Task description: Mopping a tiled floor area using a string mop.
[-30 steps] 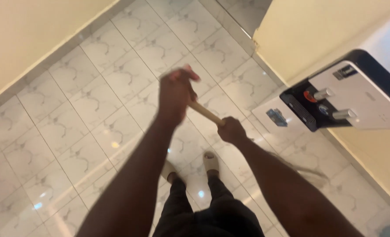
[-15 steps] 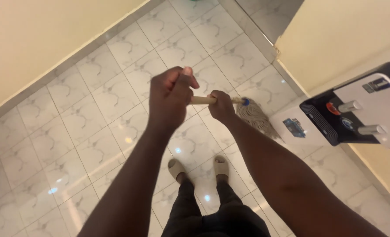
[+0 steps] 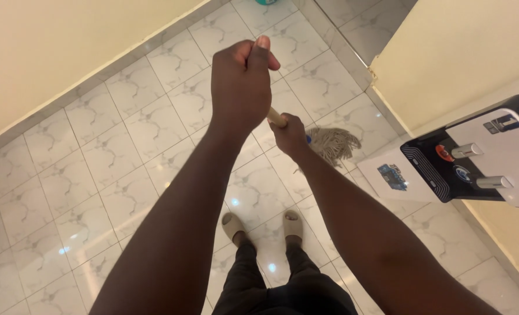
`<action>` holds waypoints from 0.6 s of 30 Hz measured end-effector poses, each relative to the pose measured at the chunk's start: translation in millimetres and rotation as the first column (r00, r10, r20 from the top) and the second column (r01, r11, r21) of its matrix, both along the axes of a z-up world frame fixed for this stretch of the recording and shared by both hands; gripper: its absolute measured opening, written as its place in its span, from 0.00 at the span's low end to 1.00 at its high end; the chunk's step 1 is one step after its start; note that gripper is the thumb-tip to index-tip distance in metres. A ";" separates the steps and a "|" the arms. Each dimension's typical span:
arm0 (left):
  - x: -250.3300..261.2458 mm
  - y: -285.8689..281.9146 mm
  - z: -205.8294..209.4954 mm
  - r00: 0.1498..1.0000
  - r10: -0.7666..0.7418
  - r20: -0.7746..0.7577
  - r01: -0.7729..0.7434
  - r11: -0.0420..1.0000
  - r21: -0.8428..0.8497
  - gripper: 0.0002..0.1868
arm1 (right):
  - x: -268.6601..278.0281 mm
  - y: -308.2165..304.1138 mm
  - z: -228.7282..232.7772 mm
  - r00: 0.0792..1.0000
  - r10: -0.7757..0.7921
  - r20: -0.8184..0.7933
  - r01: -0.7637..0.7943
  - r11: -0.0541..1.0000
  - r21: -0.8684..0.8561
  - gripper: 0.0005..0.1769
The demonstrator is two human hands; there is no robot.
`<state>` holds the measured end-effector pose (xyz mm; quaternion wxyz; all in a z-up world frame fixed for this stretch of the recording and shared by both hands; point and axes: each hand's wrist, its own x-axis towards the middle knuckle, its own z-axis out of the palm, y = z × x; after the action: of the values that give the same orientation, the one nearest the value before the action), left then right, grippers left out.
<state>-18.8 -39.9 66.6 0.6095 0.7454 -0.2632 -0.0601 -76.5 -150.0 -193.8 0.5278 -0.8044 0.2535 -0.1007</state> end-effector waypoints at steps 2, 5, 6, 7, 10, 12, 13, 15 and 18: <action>6.1 -0.4 0.6 1.000 -0.009 0.004 0.009 1.000 0.012 0.23 | -11.0 10.6 13.8 0.999 -0.023 -0.032 0.024 0.999 0.034 0.13; 10.1 -0.1 8.6 0.995 -0.034 -0.089 0.036 0.999 0.026 0.24 | -24.2 18.3 21.3 0.995 -0.063 -0.073 0.068 0.995 0.069 0.16; 9.5 2.2 12.1 0.981 -0.044 -0.191 0.052 0.998 0.037 0.24 | -29.7 22.4 21.1 0.993 -0.078 -0.089 0.085 0.993 0.079 0.18; 9.1 3.7 9.7 0.981 -0.048 -0.188 0.056 0.998 0.035 0.24 | -33.8 23.5 12.0 0.993 -0.082 -0.086 0.089 0.993 0.077 0.18; 10.9 10.3 4.8 0.954 -0.054 -0.294 0.056 0.998 -0.001 0.23 | -37.4 26.4 -11.2 0.995 -0.103 -0.007 0.103 0.995 -0.012 0.18; 9.0 17.6 1.6 0.930 -0.048 -0.366 0.032 0.998 -0.051 0.23 | -37.9 30.0 -23.4 0.995 -0.092 0.044 0.095 0.993 -0.068 0.14; 8.2 20.9 0.8 0.932 -0.046 -0.361 0.028 0.998 -0.054 0.23 | -31.9 27.7 -30.4 0.995 -0.088 0.049 0.092 0.993 -0.070 0.14; 7.7 29.1 -2.2 0.944 0.015 -0.330 -0.026 0.999 -0.029 0.23 | -17.4 24.4 -45.6 0.997 -0.049 0.067 0.058 0.989 -0.139 0.13; 10.2 52.0 -14.3 0.952 0.034 -0.305 -0.059 0.996 -0.074 0.24 | 7.4 30.7 -51.6 0.992 -0.001 0.130 0.028 0.979 -0.202 0.11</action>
<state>-8.6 12.1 52.3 0.6738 0.7078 -0.1513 -0.1486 -69.1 -119.3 -245.5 0.4572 -0.8441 0.2132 -0.1817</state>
